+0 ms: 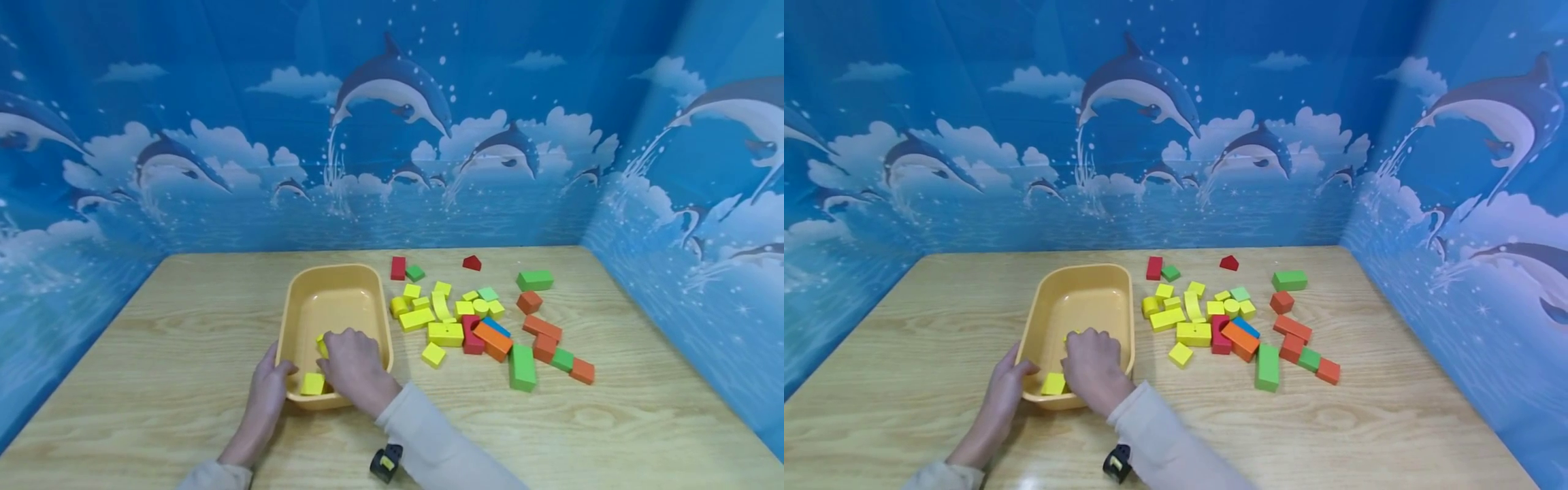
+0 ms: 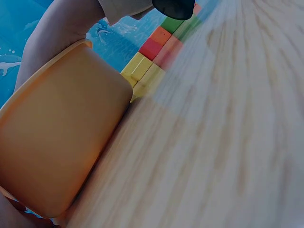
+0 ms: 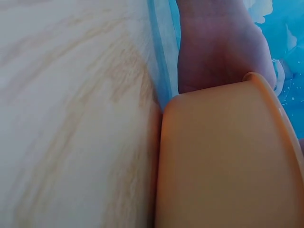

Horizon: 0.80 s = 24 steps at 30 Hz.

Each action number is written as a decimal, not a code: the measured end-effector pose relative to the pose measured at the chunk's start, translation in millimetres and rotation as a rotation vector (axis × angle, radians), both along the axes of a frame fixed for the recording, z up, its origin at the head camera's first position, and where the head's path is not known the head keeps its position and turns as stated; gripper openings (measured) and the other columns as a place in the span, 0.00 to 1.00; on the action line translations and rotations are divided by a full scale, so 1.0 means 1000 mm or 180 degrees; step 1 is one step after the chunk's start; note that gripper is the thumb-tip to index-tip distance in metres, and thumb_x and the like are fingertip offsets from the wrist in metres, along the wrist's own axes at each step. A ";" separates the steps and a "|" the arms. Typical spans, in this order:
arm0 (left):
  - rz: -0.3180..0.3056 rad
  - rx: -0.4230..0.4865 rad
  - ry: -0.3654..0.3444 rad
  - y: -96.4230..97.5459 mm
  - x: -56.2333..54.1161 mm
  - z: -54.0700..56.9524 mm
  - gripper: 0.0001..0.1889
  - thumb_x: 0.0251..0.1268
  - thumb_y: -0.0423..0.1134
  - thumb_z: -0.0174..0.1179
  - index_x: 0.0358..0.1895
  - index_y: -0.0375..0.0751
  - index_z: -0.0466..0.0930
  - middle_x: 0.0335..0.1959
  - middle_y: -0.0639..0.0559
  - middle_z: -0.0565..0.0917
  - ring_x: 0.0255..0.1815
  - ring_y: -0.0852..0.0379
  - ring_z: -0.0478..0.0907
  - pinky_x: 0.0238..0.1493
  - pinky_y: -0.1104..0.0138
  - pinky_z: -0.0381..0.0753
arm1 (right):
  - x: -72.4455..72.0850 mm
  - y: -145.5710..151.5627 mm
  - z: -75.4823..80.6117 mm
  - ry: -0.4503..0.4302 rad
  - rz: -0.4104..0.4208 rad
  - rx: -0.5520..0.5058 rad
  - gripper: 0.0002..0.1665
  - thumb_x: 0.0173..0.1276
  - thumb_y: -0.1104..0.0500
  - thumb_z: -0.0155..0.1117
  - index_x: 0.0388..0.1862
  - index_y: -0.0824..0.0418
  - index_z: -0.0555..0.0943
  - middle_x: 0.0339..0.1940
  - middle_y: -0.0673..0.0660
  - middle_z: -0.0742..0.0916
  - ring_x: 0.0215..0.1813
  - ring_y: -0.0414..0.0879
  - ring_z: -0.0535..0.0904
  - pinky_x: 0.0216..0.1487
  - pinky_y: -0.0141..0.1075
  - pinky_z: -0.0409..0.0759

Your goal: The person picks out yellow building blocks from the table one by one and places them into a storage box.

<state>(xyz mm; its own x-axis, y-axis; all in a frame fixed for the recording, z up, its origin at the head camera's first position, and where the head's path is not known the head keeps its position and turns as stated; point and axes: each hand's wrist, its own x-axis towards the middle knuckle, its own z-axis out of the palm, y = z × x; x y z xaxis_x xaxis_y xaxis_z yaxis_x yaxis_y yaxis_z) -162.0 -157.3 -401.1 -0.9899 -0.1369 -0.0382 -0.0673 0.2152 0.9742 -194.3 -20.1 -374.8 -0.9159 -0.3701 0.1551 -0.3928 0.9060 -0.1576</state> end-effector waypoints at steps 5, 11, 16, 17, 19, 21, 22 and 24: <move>-0.0013 0.0014 -0.0012 0.002 0.001 -0.002 0.34 0.59 0.25 0.40 0.72 0.24 0.51 0.66 0.25 0.64 0.64 0.37 0.64 0.66 0.50 0.60 | 0.001 0.011 0.004 0.0249 0.0066 -0.0055 0.16 0.66 0.44 0.63 0.29 0.55 0.83 0.17 0.51 0.77 0.23 0.44 0.76 0.19 0.35 0.72; -0.0034 0.0116 -0.0091 0.002 0.000 -0.001 0.36 0.58 0.26 0.40 0.74 0.25 0.46 0.71 0.25 0.57 0.70 0.33 0.57 0.70 0.47 0.55 | -0.011 0.041 0.018 0.0737 0.0020 -0.0363 0.12 0.65 0.50 0.64 0.26 0.54 0.82 0.17 0.48 0.77 0.24 0.44 0.74 0.22 0.33 0.70; -0.0048 0.0067 -0.0150 0.001 -0.001 0.001 0.37 0.58 0.26 0.40 0.74 0.25 0.44 0.71 0.24 0.54 0.71 0.31 0.55 0.71 0.46 0.54 | -0.031 0.082 0.028 0.0835 -0.0388 -0.0598 0.05 0.63 0.59 0.65 0.30 0.58 0.85 0.20 0.51 0.81 0.22 0.44 0.75 0.17 0.32 0.69; -0.0048 0.0057 -0.0155 0.001 -0.001 0.001 0.37 0.58 0.26 0.40 0.74 0.25 0.44 0.71 0.24 0.54 0.71 0.32 0.54 0.71 0.46 0.54 | -0.035 0.092 0.029 0.0803 -0.0504 -0.0583 0.05 0.64 0.60 0.64 0.32 0.58 0.85 0.22 0.52 0.82 0.23 0.45 0.75 0.17 0.32 0.70; -0.0055 0.0073 -0.0158 0.001 -0.001 0.002 0.37 0.58 0.26 0.40 0.74 0.25 0.43 0.72 0.25 0.53 0.72 0.32 0.53 0.71 0.46 0.53 | -0.043 0.113 0.031 0.0668 -0.0733 -0.0523 0.05 0.64 0.62 0.62 0.34 0.59 0.85 0.25 0.54 0.83 0.24 0.47 0.76 0.17 0.35 0.72; -0.0066 0.0095 -0.0172 0.000 -0.002 0.002 0.37 0.58 0.26 0.40 0.74 0.26 0.43 0.72 0.25 0.53 0.72 0.32 0.53 0.71 0.46 0.53 | -0.049 0.135 0.031 0.0447 -0.0973 -0.0424 0.06 0.64 0.64 0.59 0.33 0.60 0.84 0.25 0.55 0.83 0.25 0.48 0.76 0.18 0.37 0.71; -0.0076 0.0103 -0.0179 0.000 -0.002 0.002 0.37 0.59 0.26 0.40 0.74 0.26 0.43 0.72 0.25 0.53 0.72 0.32 0.53 0.71 0.46 0.52 | -0.051 0.145 0.031 0.0320 -0.1091 -0.0385 0.06 0.64 0.65 0.58 0.32 0.61 0.83 0.24 0.55 0.81 0.25 0.49 0.74 0.18 0.37 0.70; -0.0095 0.0109 -0.0195 0.000 -0.002 0.002 0.37 0.59 0.26 0.40 0.75 0.27 0.42 0.72 0.25 0.52 0.72 0.32 0.53 0.71 0.46 0.52 | -0.056 0.166 0.028 0.0044 -0.1321 -0.0344 0.06 0.61 0.68 0.57 0.25 0.61 0.78 0.19 0.55 0.76 0.23 0.48 0.69 0.19 0.37 0.65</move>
